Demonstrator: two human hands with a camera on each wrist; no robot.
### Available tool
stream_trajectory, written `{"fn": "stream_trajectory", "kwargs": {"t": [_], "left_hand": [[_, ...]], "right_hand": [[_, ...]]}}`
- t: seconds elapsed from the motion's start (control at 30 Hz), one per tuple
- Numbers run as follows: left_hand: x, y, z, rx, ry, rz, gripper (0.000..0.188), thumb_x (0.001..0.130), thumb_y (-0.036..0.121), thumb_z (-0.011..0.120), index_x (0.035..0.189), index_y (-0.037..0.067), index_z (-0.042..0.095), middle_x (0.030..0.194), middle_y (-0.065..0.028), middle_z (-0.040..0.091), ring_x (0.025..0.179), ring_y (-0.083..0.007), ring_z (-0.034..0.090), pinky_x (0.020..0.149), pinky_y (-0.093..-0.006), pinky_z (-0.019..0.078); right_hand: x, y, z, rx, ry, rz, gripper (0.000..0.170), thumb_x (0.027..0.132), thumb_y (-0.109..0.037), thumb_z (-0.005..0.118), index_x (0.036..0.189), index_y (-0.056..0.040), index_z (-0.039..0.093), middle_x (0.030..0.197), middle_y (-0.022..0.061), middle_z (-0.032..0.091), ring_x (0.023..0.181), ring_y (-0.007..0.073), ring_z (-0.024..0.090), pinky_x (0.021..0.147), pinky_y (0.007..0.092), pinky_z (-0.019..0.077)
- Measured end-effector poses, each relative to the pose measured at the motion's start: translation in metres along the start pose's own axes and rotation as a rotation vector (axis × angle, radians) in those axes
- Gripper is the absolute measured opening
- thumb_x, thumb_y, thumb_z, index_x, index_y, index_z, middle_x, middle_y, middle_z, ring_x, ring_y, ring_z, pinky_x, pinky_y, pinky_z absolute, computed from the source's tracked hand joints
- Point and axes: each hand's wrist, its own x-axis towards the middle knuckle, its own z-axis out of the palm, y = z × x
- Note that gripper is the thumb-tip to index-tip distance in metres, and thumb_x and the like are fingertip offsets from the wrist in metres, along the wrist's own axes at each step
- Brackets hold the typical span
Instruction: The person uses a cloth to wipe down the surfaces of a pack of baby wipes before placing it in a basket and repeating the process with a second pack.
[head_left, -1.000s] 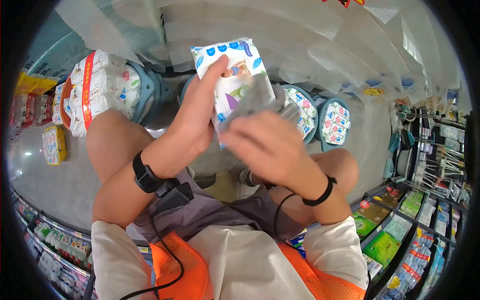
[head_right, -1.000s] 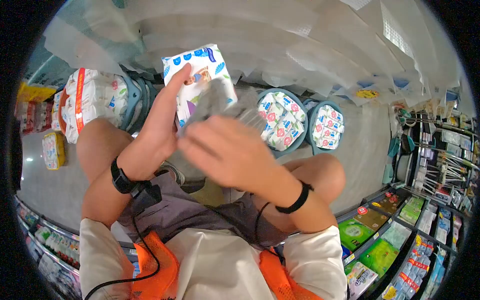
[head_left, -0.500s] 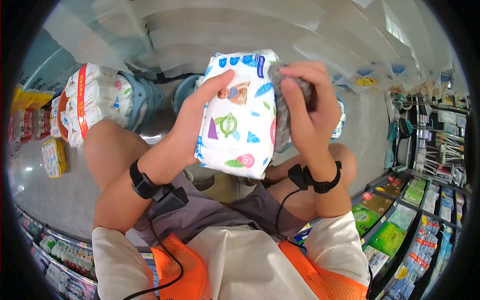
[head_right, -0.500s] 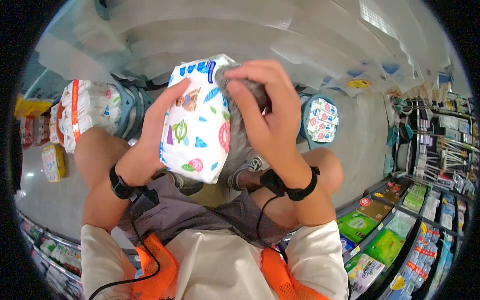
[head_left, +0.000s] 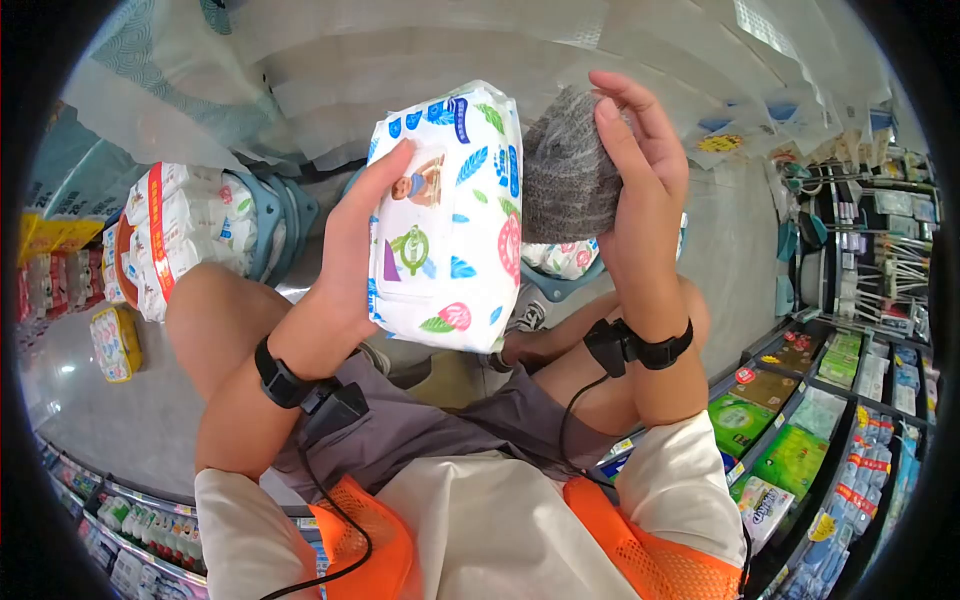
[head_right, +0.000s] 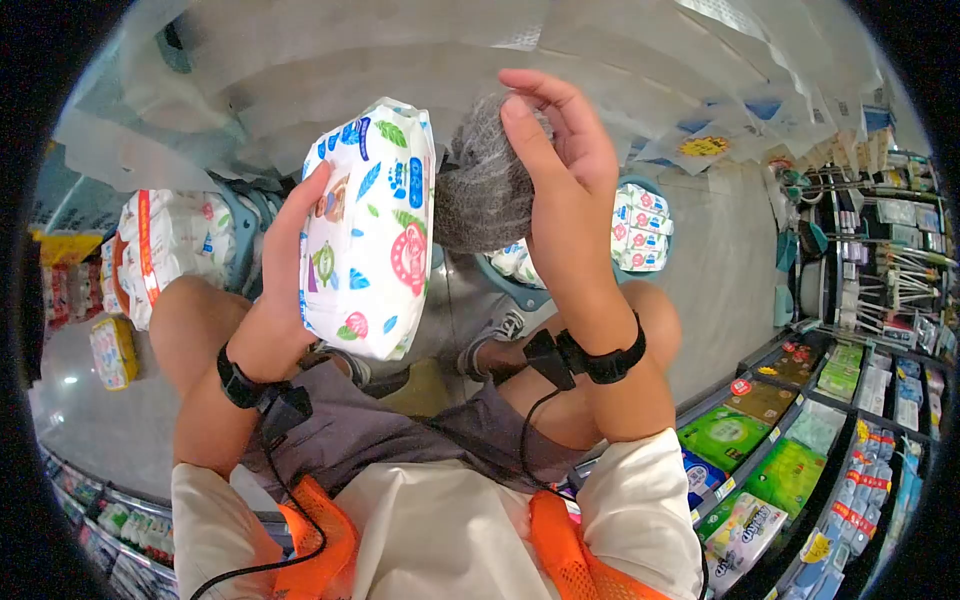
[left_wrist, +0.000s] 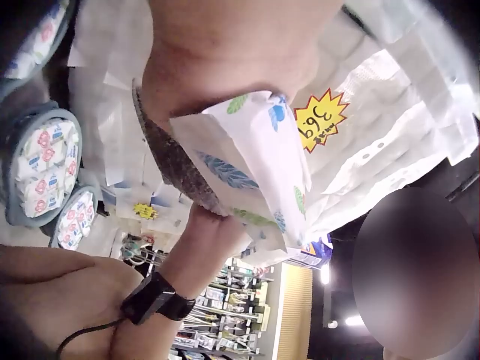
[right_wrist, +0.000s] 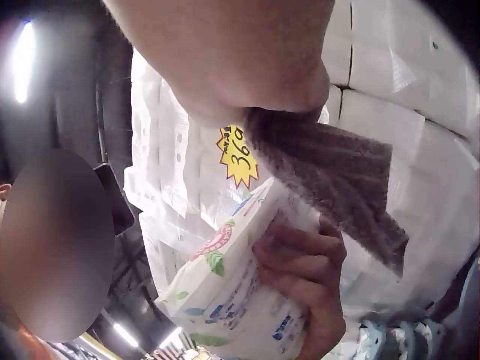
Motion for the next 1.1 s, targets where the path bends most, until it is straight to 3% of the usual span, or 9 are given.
{"fn": "stream_trajectory", "kwargs": {"t": [0.1, 0.27, 0.4, 0.53, 0.63, 0.77, 0.9, 1.0, 1.1], "left_hand": [[0.001, 0.000, 0.002, 0.061, 0.135, 0.045, 0.058, 0.109, 0.042, 0.050, 0.148, -0.001, 0.056, 0.132, -0.0193, 0.073, 0.111, -0.0341, 0.076, 0.100, -0.0481, 0.0614], [0.007, -0.002, -0.008, 0.065, -0.023, 0.110, 0.060, 0.109, 0.039, 0.043, 0.155, -0.002, 0.045, 0.153, -0.0189, 0.058, 0.138, -0.0348, 0.059, 0.120, -0.0524, 0.0438], [0.009, -0.011, -0.004, 0.230, 0.088, 0.159, 0.054, 0.113, 0.034, 0.041, 0.158, 0.004, 0.042, 0.152, -0.0165, 0.059, 0.137, -0.0321, 0.061, 0.117, -0.0521, 0.0478], [0.006, -0.016, -0.011, 0.011, -0.017, -0.001, 0.052, 0.113, 0.041, 0.050, 0.154, 0.009, 0.047, 0.141, -0.0106, 0.066, 0.124, -0.0257, 0.070, 0.104, -0.0448, 0.0592], [0.001, -0.015, -0.009, -0.071, -0.089, -0.043, 0.057, 0.115, 0.043, 0.038, 0.160, 0.008, 0.044, 0.151, -0.0161, 0.060, 0.134, -0.0333, 0.063, 0.116, -0.0533, 0.0492], [0.001, -0.022, -0.006, -0.071, -0.101, -0.065, 0.057, 0.116, 0.045, 0.035, 0.160, 0.009, 0.043, 0.152, -0.0138, 0.060, 0.138, -0.0310, 0.061, 0.117, -0.0516, 0.0477], [0.006, -0.034, -0.018, 0.012, -0.010, -0.001, 0.055, 0.116, 0.044, 0.037, 0.157, 0.010, 0.046, 0.148, -0.0137, 0.062, 0.134, -0.0289, 0.064, 0.114, -0.0496, 0.0517], [0.004, -0.029, -0.009, 0.205, 0.132, -0.058, 0.056, 0.114, 0.054, 0.035, 0.145, 0.011, 0.055, 0.128, -0.0102, 0.073, 0.116, -0.0244, 0.073, 0.101, -0.0437, 0.0607], [0.003, -0.025, -0.019, 0.087, -0.052, -0.090, 0.061, 0.113, 0.061, 0.034, 0.137, 0.011, 0.060, 0.120, -0.0088, 0.075, 0.110, -0.0231, 0.075, 0.096, -0.0412, 0.0627]], "right_hand": [[-0.002, -0.002, -0.002, -0.073, -0.067, -0.132, 0.026, 0.104, -0.009, 0.069, 0.127, 0.0009, 0.068, 0.118, 0.0039, 0.067, 0.114, 0.0096, 0.058, 0.100, 0.0256, 0.0449], [-0.013, -0.016, 0.001, -0.302, -0.202, -0.212, 0.027, 0.101, -0.007, 0.072, 0.128, -0.0009, 0.068, 0.111, 0.0023, 0.066, 0.105, 0.0083, 0.060, 0.093, 0.0240, 0.0478], [-0.014, -0.006, 0.008, -0.285, -0.335, -0.093, 0.030, 0.101, -0.007, 0.073, 0.130, -0.0036, 0.068, 0.109, 0.0011, 0.067, 0.100, 0.0075, 0.061, 0.087, 0.0225, 0.0487], [-0.021, -0.008, 0.014, -0.205, -0.356, -0.031, 0.033, 0.100, -0.007, 0.072, 0.132, -0.0020, 0.066, 0.110, 0.0010, 0.067, 0.101, 0.0079, 0.062, 0.089, 0.0225, 0.0484], [-0.021, -0.010, 0.015, -0.193, -0.349, -0.019, 0.034, 0.101, -0.007, 0.072, 0.134, -0.0016, 0.065, 0.113, 0.0015, 0.067, 0.104, 0.0085, 0.062, 0.091, 0.0234, 0.0486], [-0.026, -0.003, 0.019, -0.050, -0.344, 0.052, 0.040, 0.098, -0.003, 0.074, 0.136, -0.0020, 0.063, 0.120, 0.0036, 0.065, 0.113, 0.0111, 0.062, 0.098, 0.0264, 0.0495], [-0.028, 0.005, 0.023, -0.003, -0.453, -0.135, 0.049, 0.092, 0.003, 0.077, 0.138, -0.0021, 0.062, 0.126, 0.0068, 0.064, 0.121, 0.0172, 0.062, 0.104, 0.0308, 0.0506], [-0.020, 0.004, 0.022, -0.112, -0.414, -0.294, 0.052, 0.089, 0.005, 0.078, 0.138, -0.0025, 0.062, 0.128, 0.0095, 0.065, 0.123, 0.0222, 0.064, 0.102, 0.0339, 0.0540], [-0.013, 0.008, 0.021, -0.428, -0.435, -0.472, 0.045, 0.088, 0.005, 0.076, 0.132, -0.0025, 0.066, 0.128, 0.0129, 0.068, 0.119, 0.0282, 0.068, 0.097, 0.0366, 0.0573]]}}
